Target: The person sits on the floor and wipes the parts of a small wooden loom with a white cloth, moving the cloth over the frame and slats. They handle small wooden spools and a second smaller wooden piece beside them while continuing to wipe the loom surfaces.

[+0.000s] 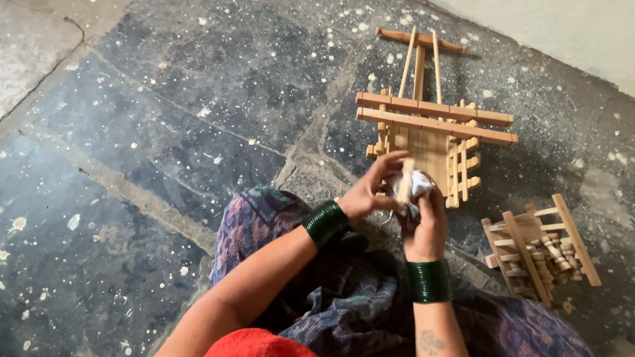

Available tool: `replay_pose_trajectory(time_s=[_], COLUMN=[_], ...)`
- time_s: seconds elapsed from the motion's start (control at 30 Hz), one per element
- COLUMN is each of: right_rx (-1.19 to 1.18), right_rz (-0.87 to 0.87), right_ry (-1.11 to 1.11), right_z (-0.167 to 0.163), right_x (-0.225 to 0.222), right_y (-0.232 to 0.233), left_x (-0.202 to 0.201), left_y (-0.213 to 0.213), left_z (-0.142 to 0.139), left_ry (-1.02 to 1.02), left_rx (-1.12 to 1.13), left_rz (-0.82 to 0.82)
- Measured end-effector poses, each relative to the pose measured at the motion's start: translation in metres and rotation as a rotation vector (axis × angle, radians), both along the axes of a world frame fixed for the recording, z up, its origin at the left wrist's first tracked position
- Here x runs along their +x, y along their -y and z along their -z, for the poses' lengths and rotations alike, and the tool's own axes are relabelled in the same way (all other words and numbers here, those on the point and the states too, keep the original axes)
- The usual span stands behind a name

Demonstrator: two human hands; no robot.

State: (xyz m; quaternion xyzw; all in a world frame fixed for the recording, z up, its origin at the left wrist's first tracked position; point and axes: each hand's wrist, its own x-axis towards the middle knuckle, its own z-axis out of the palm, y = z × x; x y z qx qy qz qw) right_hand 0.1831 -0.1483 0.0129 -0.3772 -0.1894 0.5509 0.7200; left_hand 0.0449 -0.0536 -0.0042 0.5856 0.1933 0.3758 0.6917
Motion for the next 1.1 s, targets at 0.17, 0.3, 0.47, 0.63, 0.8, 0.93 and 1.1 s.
replay_pose_trajectory(time_s=[0.17,0.3,0.47,0.63,0.8,0.93,1.1], right_rx=[0.065,-0.067,0.053,0.063,0.078,0.052,-0.100], right_rz=[0.050,0.118,0.179,0.283,0.308,0.207,0.028], right_ry=[0.246,0.731,1.173,1.265,1.260,1.020,0.750], right_z=[-0.008,-0.009,-0.017,-0.029,-0.034,-0.032,-0.020], right_x=[0.007,0.011,0.004,0.005,0.012,0.016,0.013], right_y=[0.001,0.009,0.010,-0.005,-0.006,-0.002,0.004], left_x=[-0.003,-0.005,-0.004,-0.006,-0.012,-0.007,0.004], left_y=[0.008,0.014,0.006,0.002,0.000,0.000,-0.005], left_z=[-0.013,-0.013,-0.003,-0.003,-0.007,0.005,0.023], left_ry=[-0.333,-0.593,-0.478,-0.313,-0.393,-0.175,-0.062], left_rx=[0.596,0.715,0.600,0.447,0.119,0.062,-0.062], left_rz=[-0.170,-0.210,-0.106,0.024,0.192,0.126,-0.031])
